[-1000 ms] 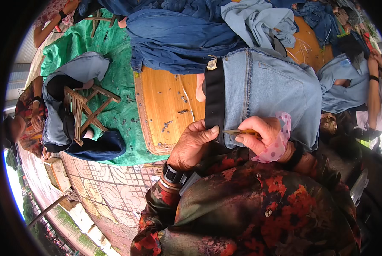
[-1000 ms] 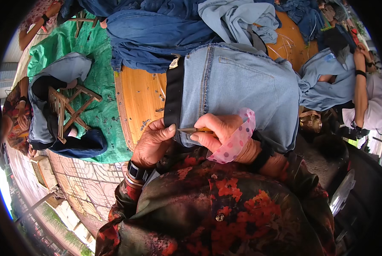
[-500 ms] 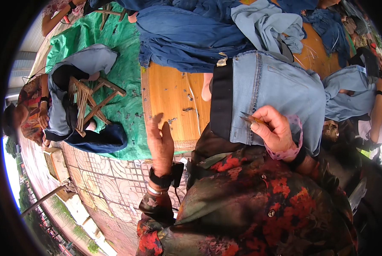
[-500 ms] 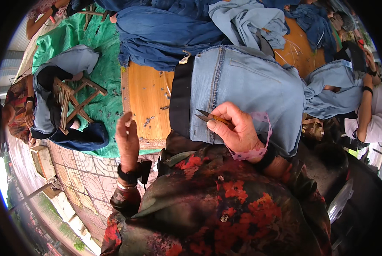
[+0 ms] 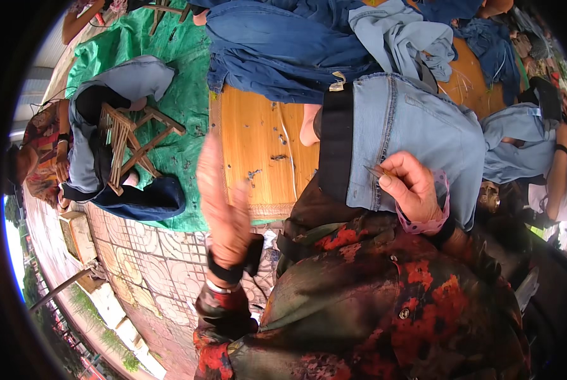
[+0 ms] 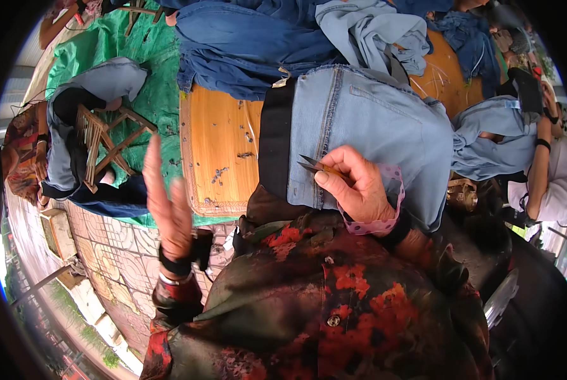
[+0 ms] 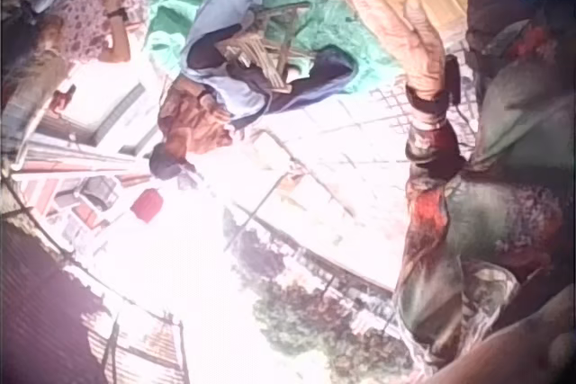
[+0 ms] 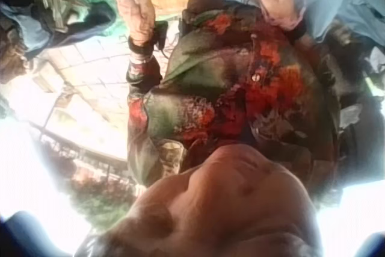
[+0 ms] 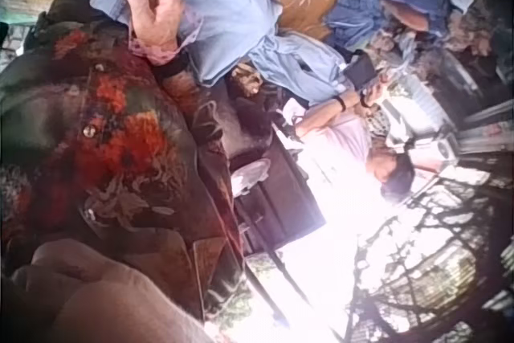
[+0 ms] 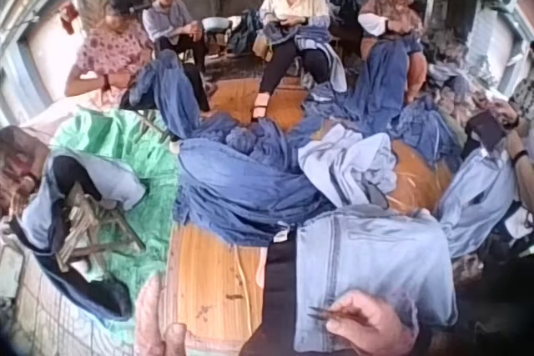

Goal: Using a seam ripper or small scissors to remove threads or tags from denim garments in an outdoor workshop setting.

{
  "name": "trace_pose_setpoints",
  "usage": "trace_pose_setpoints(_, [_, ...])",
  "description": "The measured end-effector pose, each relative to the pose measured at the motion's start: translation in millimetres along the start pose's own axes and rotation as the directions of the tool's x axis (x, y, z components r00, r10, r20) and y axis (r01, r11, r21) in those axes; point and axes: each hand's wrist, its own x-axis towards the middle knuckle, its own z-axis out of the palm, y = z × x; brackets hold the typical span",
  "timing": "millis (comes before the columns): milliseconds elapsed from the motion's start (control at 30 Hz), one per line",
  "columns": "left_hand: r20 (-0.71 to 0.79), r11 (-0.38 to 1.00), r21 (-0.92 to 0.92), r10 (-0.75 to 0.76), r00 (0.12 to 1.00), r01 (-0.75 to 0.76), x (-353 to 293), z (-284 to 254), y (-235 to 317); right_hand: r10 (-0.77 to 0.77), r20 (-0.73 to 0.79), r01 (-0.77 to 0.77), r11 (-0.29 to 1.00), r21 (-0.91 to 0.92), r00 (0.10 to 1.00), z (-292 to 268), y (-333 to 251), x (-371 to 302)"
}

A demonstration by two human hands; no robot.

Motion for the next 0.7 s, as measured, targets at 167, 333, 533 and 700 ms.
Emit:
trace_pose_setpoints(167, [0.82, 0.895, 0.428, -0.324, 0.471, -0.129, -100, 21, -124, 0.03, 0.046, -0.039, 0.976, 0.214, 0.998, 4, -15, -1])
trace_pose_setpoints(333, [0.366, 0.734, -0.236, -0.539, 0.758, 0.636, -45, 14, -57, 0.099, -0.059, -0.058, 0.873, 0.485, 0.993, -27, -10, -6])
trace_pose_setpoints(533, [0.613, 0.256, -0.556, -0.516, 0.599, 0.791, -6, 41, -6, 0.013, -0.141, 0.063, 0.85, 0.523, 0.99, -50, -24, -19])
trace_pose_setpoints(700, [0.71, 0.114, -0.584, -0.409, 0.574, 0.804, 10, 59, 5, -0.033, -0.371, 0.191, 0.897, 0.398, 0.928, -86, -35, -41])
